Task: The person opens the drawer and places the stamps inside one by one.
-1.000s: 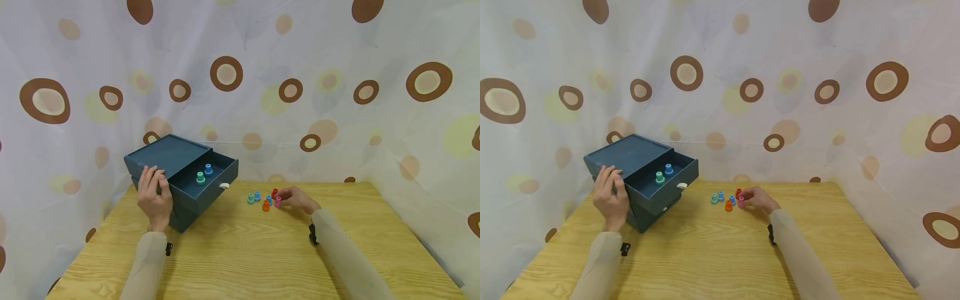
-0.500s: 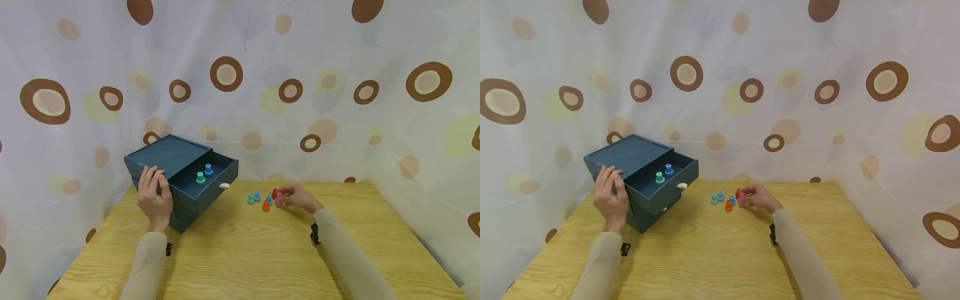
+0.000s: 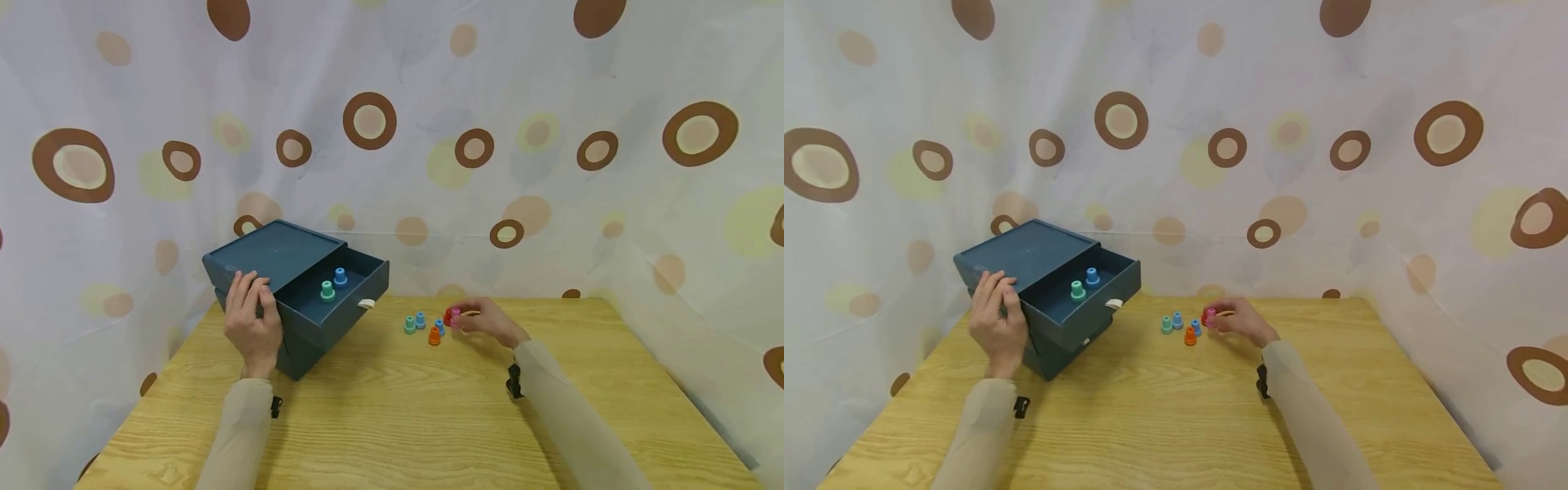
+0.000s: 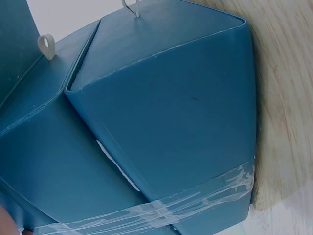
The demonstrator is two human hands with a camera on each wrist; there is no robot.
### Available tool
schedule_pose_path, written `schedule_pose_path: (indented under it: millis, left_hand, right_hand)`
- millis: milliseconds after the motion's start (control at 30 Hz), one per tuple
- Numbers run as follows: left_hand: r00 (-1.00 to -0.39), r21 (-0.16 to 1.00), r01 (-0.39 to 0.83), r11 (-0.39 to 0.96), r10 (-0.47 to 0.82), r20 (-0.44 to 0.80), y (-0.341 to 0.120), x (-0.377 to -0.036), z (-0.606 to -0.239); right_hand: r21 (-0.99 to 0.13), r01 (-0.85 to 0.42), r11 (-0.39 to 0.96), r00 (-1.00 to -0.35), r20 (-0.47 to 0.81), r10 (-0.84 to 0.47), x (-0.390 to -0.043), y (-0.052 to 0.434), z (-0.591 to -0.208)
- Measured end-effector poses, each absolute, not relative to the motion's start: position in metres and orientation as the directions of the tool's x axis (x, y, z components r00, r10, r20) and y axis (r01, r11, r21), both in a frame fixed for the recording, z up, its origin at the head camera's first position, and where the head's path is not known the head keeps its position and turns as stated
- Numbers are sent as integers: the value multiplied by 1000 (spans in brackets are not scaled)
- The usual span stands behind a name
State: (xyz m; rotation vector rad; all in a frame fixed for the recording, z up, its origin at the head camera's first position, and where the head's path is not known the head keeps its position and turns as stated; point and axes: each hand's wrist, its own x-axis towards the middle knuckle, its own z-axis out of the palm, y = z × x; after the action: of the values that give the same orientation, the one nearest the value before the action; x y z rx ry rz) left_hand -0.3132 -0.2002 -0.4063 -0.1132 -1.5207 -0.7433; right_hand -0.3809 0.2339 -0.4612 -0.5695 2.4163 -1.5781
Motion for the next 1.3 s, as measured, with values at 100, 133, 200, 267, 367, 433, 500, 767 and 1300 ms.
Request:
schedule_pose_path:
  millis: [100,133,200,267,367,433,500,767,1300]
  left_hand:
    - [-122,379,503,777,-370,921,-201,-313,-406]
    - [-126,381,502,777,-370,920,-201,-313,-406]
    - [-133,387,499,776,-372,919,-201,-312,-406]
    - [-139,390,497,775,-373,917,-200,-312,-406]
    - [-132,389,501,773,-375,917,-201,-312,-406]
    - [-127,387,502,773,-377,918,-201,-312,-405]
    - [-126,385,501,775,-375,918,-201,-312,-405]
    - [-123,381,496,780,-371,920,-201,-313,-405]
    - [-128,391,497,775,-380,916,-199,-314,-406]
  right_hand:
    - [-914,-206,349,-907,44,-420,-381,231,-459]
    - [-915,-203,349,-909,43,-415,-381,230,-459]
    - [-918,-205,340,-910,51,-412,-380,227,-456]
    - [-923,-211,321,-905,60,-421,-379,224,-454]
    - [-930,-219,295,-899,76,-430,-379,217,-447]
    - [-931,-226,285,-899,87,-429,-379,213,-443]
    - [-928,-239,287,-900,101,-423,-379,209,-439]
    - [-933,-231,275,-912,109,-395,-376,201,-434]
    - [-938,-221,269,-932,122,-340,-374,184,-424]
